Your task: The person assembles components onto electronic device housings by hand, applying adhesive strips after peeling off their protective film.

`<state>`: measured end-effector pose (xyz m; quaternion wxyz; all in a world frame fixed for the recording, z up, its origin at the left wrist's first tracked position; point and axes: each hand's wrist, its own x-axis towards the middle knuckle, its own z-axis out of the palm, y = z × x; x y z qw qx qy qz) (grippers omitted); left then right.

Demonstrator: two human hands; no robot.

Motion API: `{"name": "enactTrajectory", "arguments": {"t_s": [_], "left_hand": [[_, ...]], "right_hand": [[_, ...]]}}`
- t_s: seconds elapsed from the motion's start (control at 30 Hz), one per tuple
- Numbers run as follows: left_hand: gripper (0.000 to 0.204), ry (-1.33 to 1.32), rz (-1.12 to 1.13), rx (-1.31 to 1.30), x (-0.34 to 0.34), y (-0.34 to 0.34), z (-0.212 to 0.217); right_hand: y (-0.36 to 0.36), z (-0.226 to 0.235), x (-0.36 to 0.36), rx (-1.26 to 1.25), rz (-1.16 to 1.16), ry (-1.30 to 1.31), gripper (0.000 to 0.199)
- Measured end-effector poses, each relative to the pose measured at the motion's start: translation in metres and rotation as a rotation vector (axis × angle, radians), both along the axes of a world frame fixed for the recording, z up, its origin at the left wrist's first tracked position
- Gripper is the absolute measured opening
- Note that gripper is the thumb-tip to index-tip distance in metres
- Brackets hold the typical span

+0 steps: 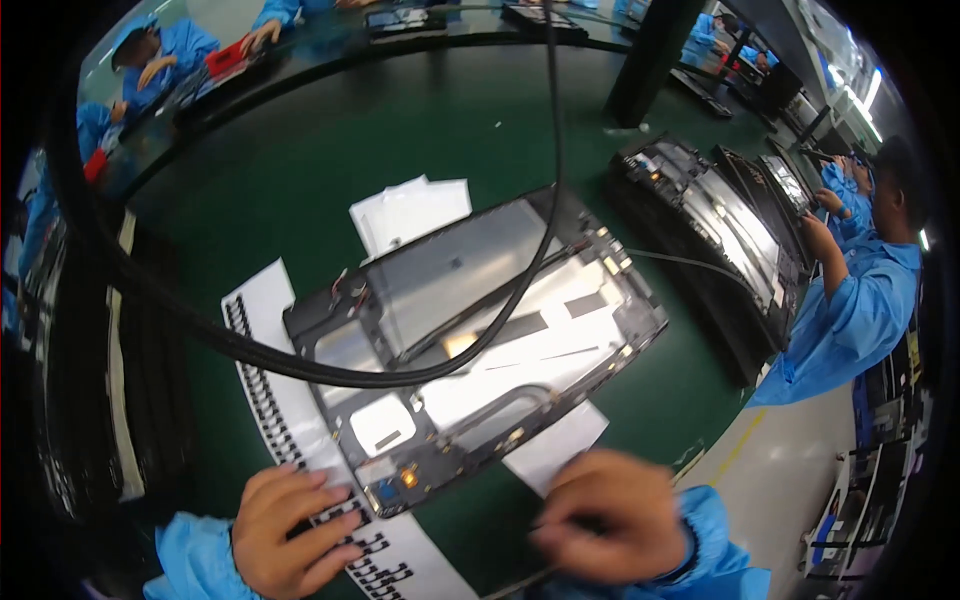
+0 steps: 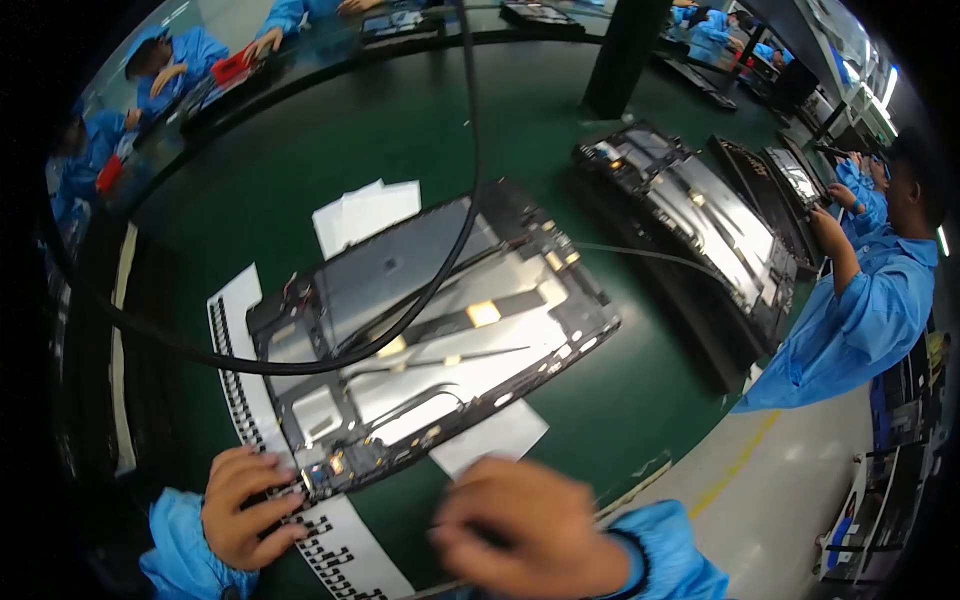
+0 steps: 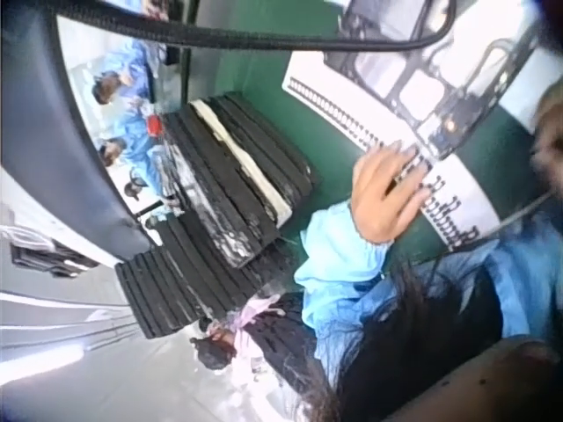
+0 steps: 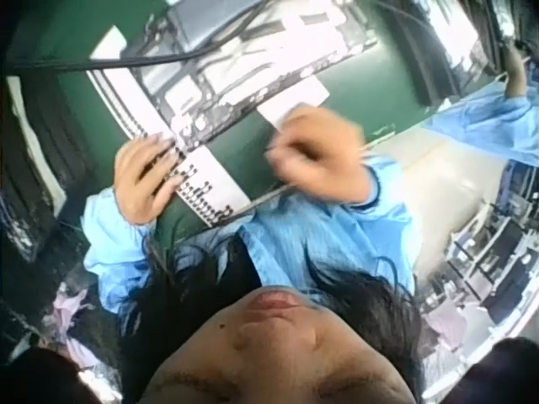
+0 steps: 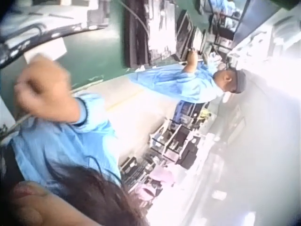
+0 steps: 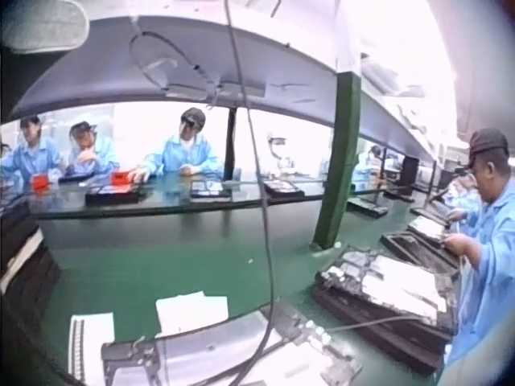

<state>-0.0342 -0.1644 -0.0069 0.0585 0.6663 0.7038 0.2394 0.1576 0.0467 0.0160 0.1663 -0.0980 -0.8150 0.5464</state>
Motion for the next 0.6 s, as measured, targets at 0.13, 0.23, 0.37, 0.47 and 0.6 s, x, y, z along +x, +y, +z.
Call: {"name": "enactTrajectory", "arguments": {"t_s": [0.13, 0.23, 0.37, 0.47, 0.6], "left_hand": [[0.028, 0.194, -0.038, -0.014, 0.008, 0.014, 0.046], [0.023, 0.049, -0.316, 0.075, 0.014, 0.075, 0.055], [0.021, -0.050, -0.531, 0.165, 0.017, 0.130, 0.041], [0.020, 0.008, -0.524, 0.210, 0.020, 0.147, 0.030], [0.018, -0.027, -0.459, 0.167, 0.017, 0.144, 0.022]], "right_hand": [[0.067, 0.000, 0.033, -0.152, -0.378, 0.000, 0.007], [0.094, 0.003, 0.028, -0.246, -0.443, -0.006, 0.005], [0.104, 0.002, 0.006, -0.160, -0.156, -0.028, 0.006], [0.103, -0.004, 0.000, -0.005, -0.109, -0.073, 0.007], [0.103, -0.002, -0.009, 0.039, -0.082, -0.094, 0.009]]}}
